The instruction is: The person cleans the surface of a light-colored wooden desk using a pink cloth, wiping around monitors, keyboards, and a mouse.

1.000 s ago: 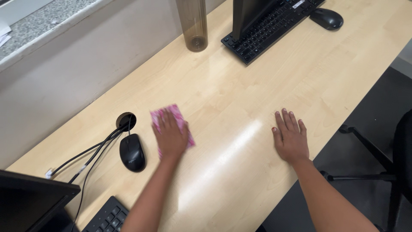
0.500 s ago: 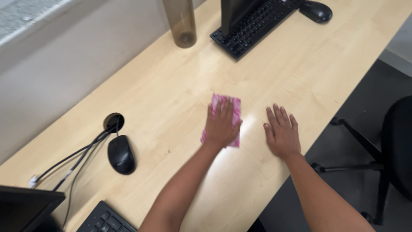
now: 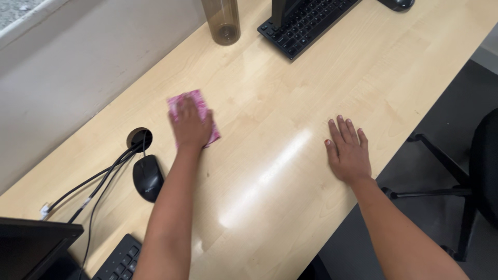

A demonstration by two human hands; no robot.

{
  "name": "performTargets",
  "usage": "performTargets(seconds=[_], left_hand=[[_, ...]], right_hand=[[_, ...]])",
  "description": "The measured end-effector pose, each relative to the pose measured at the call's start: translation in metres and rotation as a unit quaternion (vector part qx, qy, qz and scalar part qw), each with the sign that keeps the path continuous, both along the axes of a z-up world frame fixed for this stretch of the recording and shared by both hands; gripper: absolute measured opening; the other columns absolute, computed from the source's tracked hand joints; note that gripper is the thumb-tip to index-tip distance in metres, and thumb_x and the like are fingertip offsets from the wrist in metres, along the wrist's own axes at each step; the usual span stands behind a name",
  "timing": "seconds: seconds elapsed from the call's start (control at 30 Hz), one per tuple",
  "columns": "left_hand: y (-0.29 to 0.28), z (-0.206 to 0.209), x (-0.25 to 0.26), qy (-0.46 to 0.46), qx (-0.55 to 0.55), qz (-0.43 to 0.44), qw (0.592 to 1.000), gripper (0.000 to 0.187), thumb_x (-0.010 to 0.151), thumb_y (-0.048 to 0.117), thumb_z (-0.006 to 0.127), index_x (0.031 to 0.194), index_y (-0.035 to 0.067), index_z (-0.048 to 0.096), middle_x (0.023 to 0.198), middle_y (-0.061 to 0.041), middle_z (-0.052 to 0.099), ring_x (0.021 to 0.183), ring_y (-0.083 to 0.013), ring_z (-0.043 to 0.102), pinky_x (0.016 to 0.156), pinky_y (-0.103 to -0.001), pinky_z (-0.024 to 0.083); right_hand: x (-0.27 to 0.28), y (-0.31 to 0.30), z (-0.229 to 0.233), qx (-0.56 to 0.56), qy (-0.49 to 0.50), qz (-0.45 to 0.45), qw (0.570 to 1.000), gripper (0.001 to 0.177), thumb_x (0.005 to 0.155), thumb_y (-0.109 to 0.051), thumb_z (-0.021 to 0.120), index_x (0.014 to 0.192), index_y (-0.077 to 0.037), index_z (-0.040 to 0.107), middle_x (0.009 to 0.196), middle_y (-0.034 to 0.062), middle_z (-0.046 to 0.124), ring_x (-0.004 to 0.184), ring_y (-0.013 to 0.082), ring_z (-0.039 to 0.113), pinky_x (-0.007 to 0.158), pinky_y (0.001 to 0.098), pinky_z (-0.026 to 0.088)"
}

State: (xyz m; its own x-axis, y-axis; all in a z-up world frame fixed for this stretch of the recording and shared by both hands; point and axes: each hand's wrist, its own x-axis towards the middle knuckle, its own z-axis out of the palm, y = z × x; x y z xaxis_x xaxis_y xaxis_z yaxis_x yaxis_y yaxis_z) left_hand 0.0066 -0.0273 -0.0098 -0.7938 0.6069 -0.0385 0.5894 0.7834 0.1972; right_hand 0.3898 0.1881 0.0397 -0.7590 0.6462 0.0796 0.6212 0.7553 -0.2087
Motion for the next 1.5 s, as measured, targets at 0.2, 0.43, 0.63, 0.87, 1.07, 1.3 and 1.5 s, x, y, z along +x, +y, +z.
performTargets(seconds=[0.2, 0.43, 0.63, 0.87, 1.07, 1.3, 1.5], left_hand=[[-0.057, 0.009, 0.046, 0.035, 0.016, 0.060, 0.997, 0.084, 0.104, 0.060, 0.022, 0.162, -0.001, 0.016, 0.171, -0.019, 0.013, 0.158, -0.0359, 0.008, 0.125, -0.057, 0.003], [-0.071, 0.031, 0.151, 0.009, -0.013, -0.009, 1.000, 0.080, 0.105, 0.055, 0.016, 0.160, -0.003, 0.016, 0.169, -0.019, 0.012, 0.157, -0.0351, 0.006, 0.124, -0.055, 0.004], [-0.032, 0.045, 0.219, 0.046, -0.050, -0.130, 0.989, 0.079, 0.102, 0.056, 0.013, 0.159, 0.000, 0.014, 0.169, -0.016, 0.007, 0.155, -0.0338, 0.005, 0.122, -0.056, 0.003], [0.035, 0.046, 0.232, -0.009, -0.014, -0.244, 0.970, 0.080, 0.102, 0.057, 0.022, 0.161, 0.004, 0.016, 0.170, -0.013, 0.010, 0.157, -0.0330, 0.004, 0.124, -0.056, 0.001], [0.098, 0.033, 0.205, 0.010, 0.029, -0.277, 0.960, 0.082, 0.099, 0.059, 0.032, 0.162, 0.009, 0.020, 0.170, -0.008, 0.017, 0.157, -0.0274, 0.012, 0.125, -0.056, 0.004], [0.167, 0.034, 0.182, 0.002, 0.024, -0.134, 0.991, 0.078, 0.100, 0.056, 0.031, 0.161, 0.009, 0.019, 0.171, -0.008, 0.015, 0.157, -0.0289, 0.011, 0.123, -0.058, 0.002], [0.220, 0.026, 0.213, 0.017, 0.033, -0.262, 0.964, 0.069, 0.104, 0.047, 0.028, 0.165, 0.014, 0.021, 0.172, -0.001, 0.018, 0.158, -0.0254, 0.014, 0.127, -0.055, 0.004]], right_hand=[[0.002, 0.001, -0.002, 0.004, 0.000, 0.004, 1.000, 0.060, 0.106, -0.042, 0.028, 0.162, -0.019, 0.031, 0.169, 0.0079, 0.025, 0.156, 0.0246, 0.018, 0.125, 0.0488, 0.010], [0.000, 0.002, -0.005, 0.008, -0.004, 0.001, 1.000, 0.060, 0.106, -0.042, 0.028, 0.161, -0.019, 0.030, 0.169, 0.0069, 0.025, 0.156, 0.0230, 0.018, 0.125, 0.0472, 0.009], [0.001, 0.001, -0.005, 0.001, -0.004, -0.001, 1.000, 0.060, 0.105, -0.042, 0.028, 0.161, -0.020, 0.030, 0.168, 0.0071, 0.025, 0.156, 0.0233, 0.017, 0.125, 0.0474, 0.008], [0.002, 0.001, -0.005, 0.007, 0.009, 0.003, 1.000, 0.060, 0.106, -0.041, 0.030, 0.161, -0.020, 0.031, 0.169, 0.0082, 0.027, 0.156, 0.0251, 0.019, 0.125, 0.0488, 0.010], [0.001, 0.003, -0.005, 0.012, 0.007, 0.007, 1.000, 0.060, 0.106, -0.040, 0.031, 0.161, -0.019, 0.032, 0.168, 0.0095, 0.027, 0.156, 0.0265, 0.020, 0.124, 0.0502, 0.010], [0.001, 0.001, -0.002, 0.001, -0.008, -0.005, 1.000, 0.060, 0.105, -0.041, 0.030, 0.162, -0.020, 0.030, 0.170, 0.0084, 0.025, 0.157, 0.0253, 0.019, 0.126, 0.0492, 0.010], [0.000, 0.005, -0.007, 0.029, -0.026, 0.007, 0.999, 0.062, 0.105, -0.040, 0.029, 0.162, -0.014, 0.029, 0.169, 0.0108, 0.024, 0.156, 0.0266, 0.018, 0.124, 0.0504, 0.009]])
